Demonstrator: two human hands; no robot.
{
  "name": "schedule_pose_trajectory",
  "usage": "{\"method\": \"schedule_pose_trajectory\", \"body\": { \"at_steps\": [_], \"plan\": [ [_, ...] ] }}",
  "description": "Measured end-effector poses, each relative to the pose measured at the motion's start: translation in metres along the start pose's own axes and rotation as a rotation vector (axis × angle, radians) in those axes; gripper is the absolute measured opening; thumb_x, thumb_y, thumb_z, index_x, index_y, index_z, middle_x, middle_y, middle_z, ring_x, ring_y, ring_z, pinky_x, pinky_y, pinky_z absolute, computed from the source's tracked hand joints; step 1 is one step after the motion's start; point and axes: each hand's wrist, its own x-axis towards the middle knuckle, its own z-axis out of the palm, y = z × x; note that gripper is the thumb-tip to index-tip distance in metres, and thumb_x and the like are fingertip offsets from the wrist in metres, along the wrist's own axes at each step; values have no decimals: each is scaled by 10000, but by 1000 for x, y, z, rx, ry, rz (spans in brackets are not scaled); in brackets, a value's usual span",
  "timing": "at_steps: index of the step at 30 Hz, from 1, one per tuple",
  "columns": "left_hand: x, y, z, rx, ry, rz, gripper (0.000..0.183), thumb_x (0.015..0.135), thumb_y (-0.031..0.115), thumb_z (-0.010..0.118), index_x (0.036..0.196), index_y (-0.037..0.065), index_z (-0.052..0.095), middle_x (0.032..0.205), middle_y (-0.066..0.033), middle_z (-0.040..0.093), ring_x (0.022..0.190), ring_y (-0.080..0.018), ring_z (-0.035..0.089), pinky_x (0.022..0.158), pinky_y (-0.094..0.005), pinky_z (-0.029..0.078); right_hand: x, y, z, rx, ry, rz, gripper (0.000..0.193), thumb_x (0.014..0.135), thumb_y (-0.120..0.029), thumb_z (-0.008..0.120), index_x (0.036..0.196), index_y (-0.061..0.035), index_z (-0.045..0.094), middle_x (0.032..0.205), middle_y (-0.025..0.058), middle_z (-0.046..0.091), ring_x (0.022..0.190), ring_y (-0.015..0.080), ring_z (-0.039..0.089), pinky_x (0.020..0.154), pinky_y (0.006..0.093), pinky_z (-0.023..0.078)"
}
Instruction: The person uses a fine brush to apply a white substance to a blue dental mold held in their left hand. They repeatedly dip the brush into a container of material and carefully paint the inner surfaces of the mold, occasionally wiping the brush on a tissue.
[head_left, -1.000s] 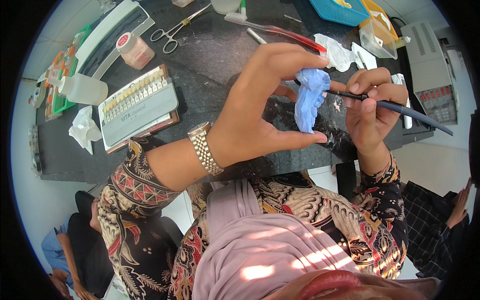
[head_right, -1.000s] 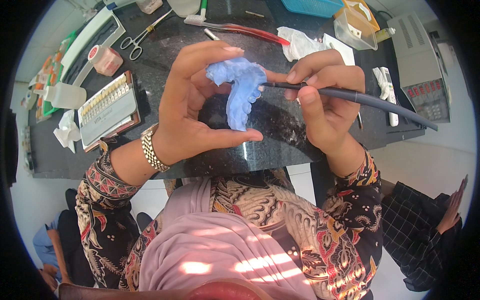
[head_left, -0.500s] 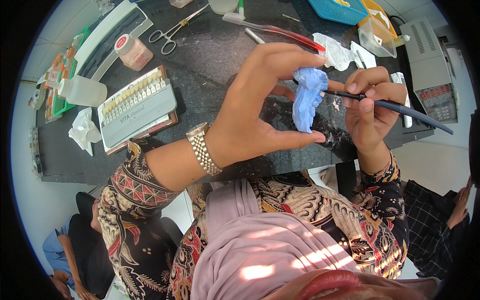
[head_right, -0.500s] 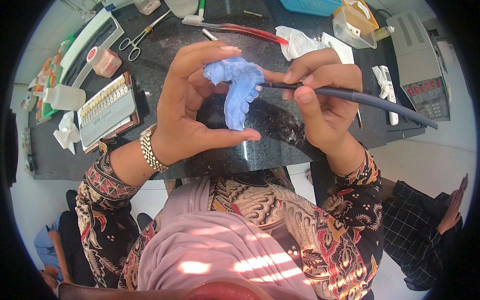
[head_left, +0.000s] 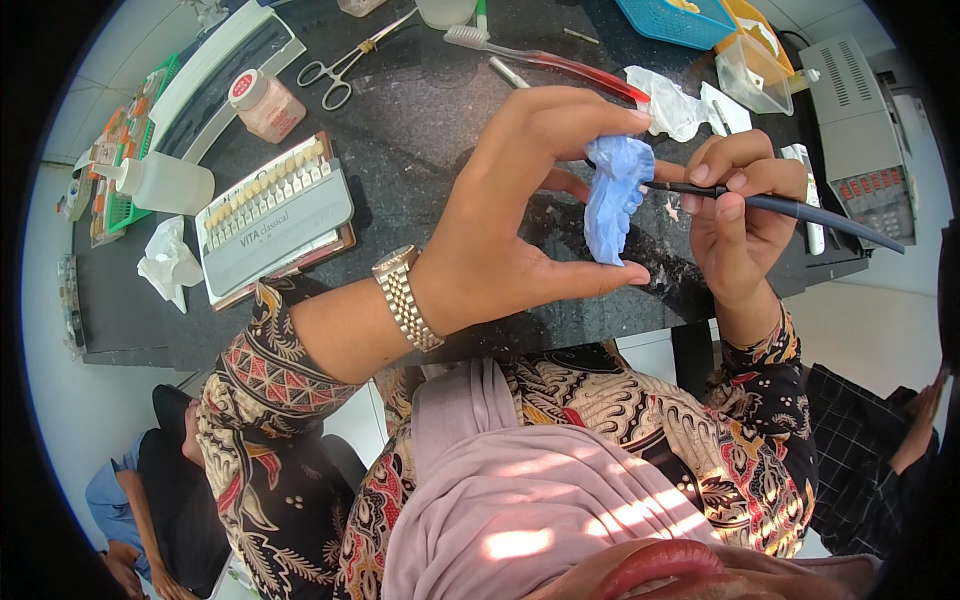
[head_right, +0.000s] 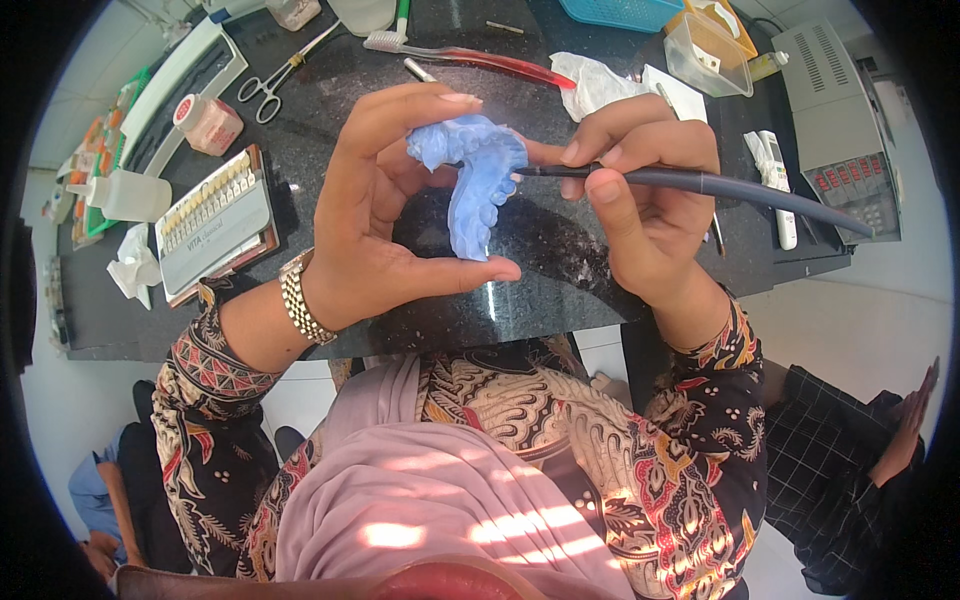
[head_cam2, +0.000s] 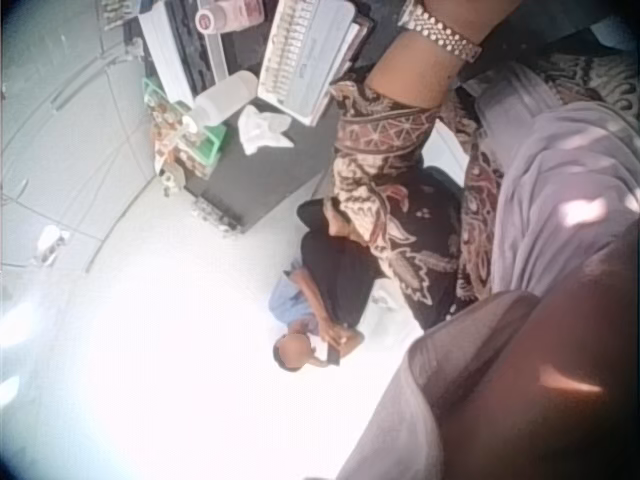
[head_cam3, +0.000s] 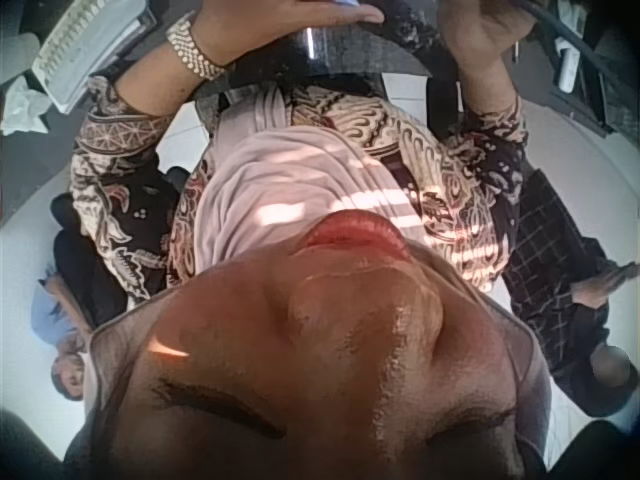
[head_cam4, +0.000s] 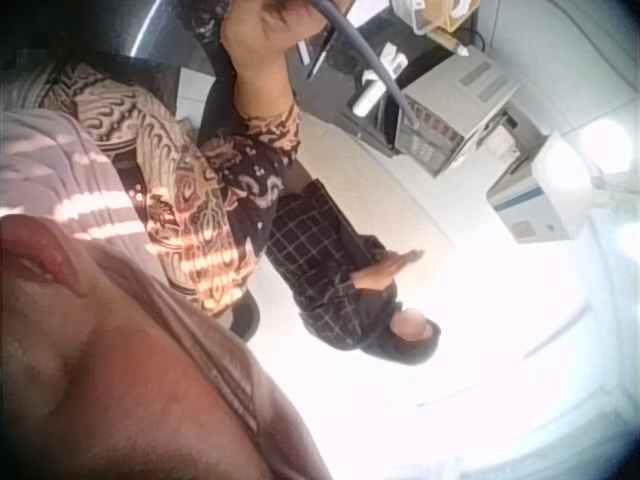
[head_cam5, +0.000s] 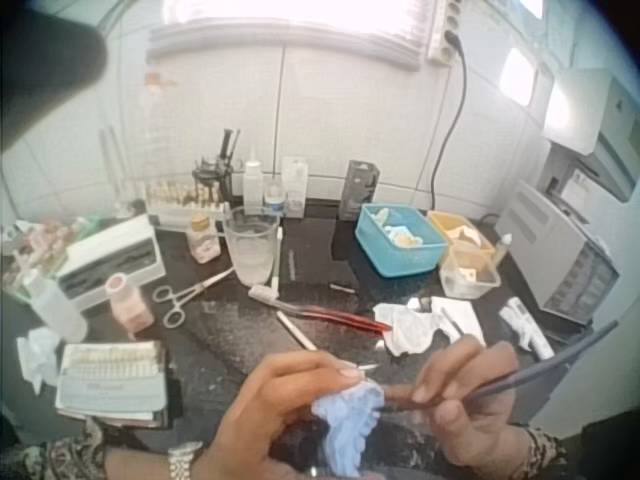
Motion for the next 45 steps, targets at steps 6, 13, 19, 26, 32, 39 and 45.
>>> {"method": "schedule_pose_trajectory", "body": {
  "at_steps": [6, 13, 19, 26, 32, 39, 45],
  "plan": [
    [0, 1, 0, -18, 7, -11, 917, 572, 46, 857, 1315, 87, 322, 1290, -94, 331, 1162, -208, 483, 887, -341, 517, 0, -1, -1, -8, 4, 18, 177, 909, -89, 528, 995, -40, 380, 950, 166, 507, 699, 126, 521, 668, 272, 502],
    [1, 0, 2, 27, 5, -8, 931, 560, 47, 862, 1313, 81, 316, 1297, -99, 352, 1163, -212, 482, 879, -341, 519, 8, 2, -17, 183, 338, 58, 84, 954, -58, 432, 1034, -33, 429, 997, 133, 517, 758, 144, 517, 683, 337, 515],
    [1, -1, 3, 47, 1, -74, 939, 570, 59, 859, 1327, 73, 303, 1287, -121, 384, 1126, -231, 514, 859, -345, 522, -15, -8, -47, 135, 424, 523, 74, 924, -78, 509, 985, -41, 488, 999, 104, 542, 812, 139, 559, 750, 304, 485],
    [2, -2, 5, 1, 5, -123, 953, 582, 48, 851, 1348, 68, 286, 1286, -130, 399, 1085, -234, 544, 854, -346, 522, -72, -11, -35, 59, 509, 642, 190, 902, -18, 524, 1044, -63, 405, 976, 109, 547, 785, 133, 570, 696, 274, 488],
    [3, 1, 6, 8, -31, -110, 957, 580, 58, 856, 1350, 71, 288, 1284, -128, 405, 1094, -231, 538, 872, -336, 510, -79, -13, -31, -10, 534, 574, 210, 884, 35, 520, 1019, -63, 394, 945, 113, 557, 747, 115, 549, 654, 241, 462],
    [2, 1, 6, 34, -42, -97, 952, 574, 61, 860, 1343, 78, 299, 1288, -121, 407, 1106, -222, 530, 867, -315, 502, -79, -12, -30, -41, 506, 573, 209, 871, 60, 514, 981, -60, 382, 932, 118, 557, 736, 109, 538, 652, 228, 457],
    [2, 2, 6, 46, -51, -94, 953, 572, 64, 862, 1343, 81, 302, 1287, -118, 414, 1108, -212, 530, 861, -309, 500, -78, -13, -29, -74, 478, 576, 211, 866, 66, 514, 972, -58, 380, 926, 122, 557, 730, 108, 536, 639, 220, 457]
  ]
}}
